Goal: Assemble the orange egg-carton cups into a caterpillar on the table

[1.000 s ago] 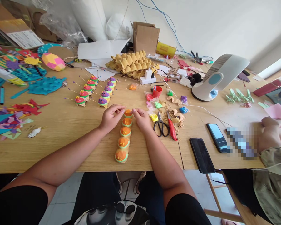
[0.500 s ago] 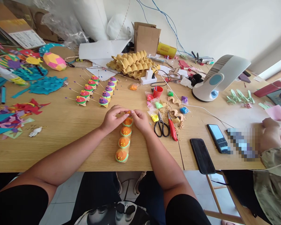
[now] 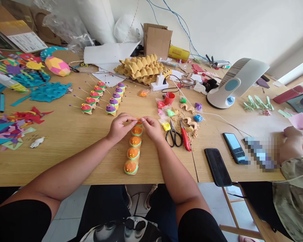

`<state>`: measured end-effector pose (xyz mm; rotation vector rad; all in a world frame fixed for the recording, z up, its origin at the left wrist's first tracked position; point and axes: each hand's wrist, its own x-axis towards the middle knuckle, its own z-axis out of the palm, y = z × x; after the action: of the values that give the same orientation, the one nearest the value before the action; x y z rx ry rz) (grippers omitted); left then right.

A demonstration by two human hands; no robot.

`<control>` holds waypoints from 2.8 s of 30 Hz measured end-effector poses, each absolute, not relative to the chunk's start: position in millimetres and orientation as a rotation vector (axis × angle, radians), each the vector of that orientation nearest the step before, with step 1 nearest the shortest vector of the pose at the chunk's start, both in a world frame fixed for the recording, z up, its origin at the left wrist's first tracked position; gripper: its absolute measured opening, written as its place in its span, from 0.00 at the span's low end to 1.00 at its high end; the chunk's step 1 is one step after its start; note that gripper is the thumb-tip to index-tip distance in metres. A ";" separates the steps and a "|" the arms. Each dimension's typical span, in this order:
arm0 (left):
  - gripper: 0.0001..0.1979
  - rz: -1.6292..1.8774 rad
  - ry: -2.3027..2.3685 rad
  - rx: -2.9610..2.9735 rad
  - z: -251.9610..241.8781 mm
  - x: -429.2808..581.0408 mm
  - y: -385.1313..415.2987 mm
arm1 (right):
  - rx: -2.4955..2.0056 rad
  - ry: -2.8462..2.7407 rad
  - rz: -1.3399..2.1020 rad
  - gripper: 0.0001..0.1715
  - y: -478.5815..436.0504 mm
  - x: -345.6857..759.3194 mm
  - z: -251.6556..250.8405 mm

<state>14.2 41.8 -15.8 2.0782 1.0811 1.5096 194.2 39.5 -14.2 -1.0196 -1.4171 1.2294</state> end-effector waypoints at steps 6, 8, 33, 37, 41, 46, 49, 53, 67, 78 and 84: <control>0.05 1.517 1.085 2.099 -14.4 14.6 40.9 | -0.978 -1.389 1.262 0.23 38.9 192.3 -14.2; 0.05 1.518 1.077 2.092 -13.6 14.4 40.3 | -0.972 -1.371 1.270 0.22 39.1 192.0 -14.5; 0.07 1.445 1.029 2.043 -18.2 12.7 43.1 | -0.975 -1.350 1.306 0.23 38.9 192.2 -12.7; 0.07 1.456 1.059 2.077 -18.3 12.5 43.3 | -0.999 -1.340 1.298 0.25 37.7 191.9 -11.2; 0.06 1.481 1.055 2.084 -15.7 12.9 42.3 | -1.031 -1.333 1.326 0.26 36.2 192.9 -9.6; 0.06 1.485 1.071 2.094 -12.6 13.1 41.8 | -1.009 -1.295 1.360 0.24 35.2 193.0 -8.8; 0.05 1.507 1.063 2.106 -12.6 12.8 42.4 | -0.997 -1.270 1.380 0.24 35.2 191.8 -8.6; 0.05 1.497 1.076 2.115 -13.3 12.6 42.7 | -0.994 -1.254 1.394 0.25 36.2 190.7 -8.8; 0.07 1.485 1.085 2.121 -12.7 12.9 41.5 | -0.950 -1.251 1.420 0.22 37.5 189.9 -12.6; 0.07 1.464 1.113 2.136 -10.0 14.2 39.1 | -0.961 -1.226 1.420 0.24 38.0 188.6 -11.5; 0.06 1.478 1.077 2.146 -9.0 14.4 38.9 | -0.944 -1.261 1.399 0.20 38.1 189.7 -12.6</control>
<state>14.4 38.9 -9.0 2.1462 1.0775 1.4785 189.7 38.1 -12.6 -0.9438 -1.2609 1.3988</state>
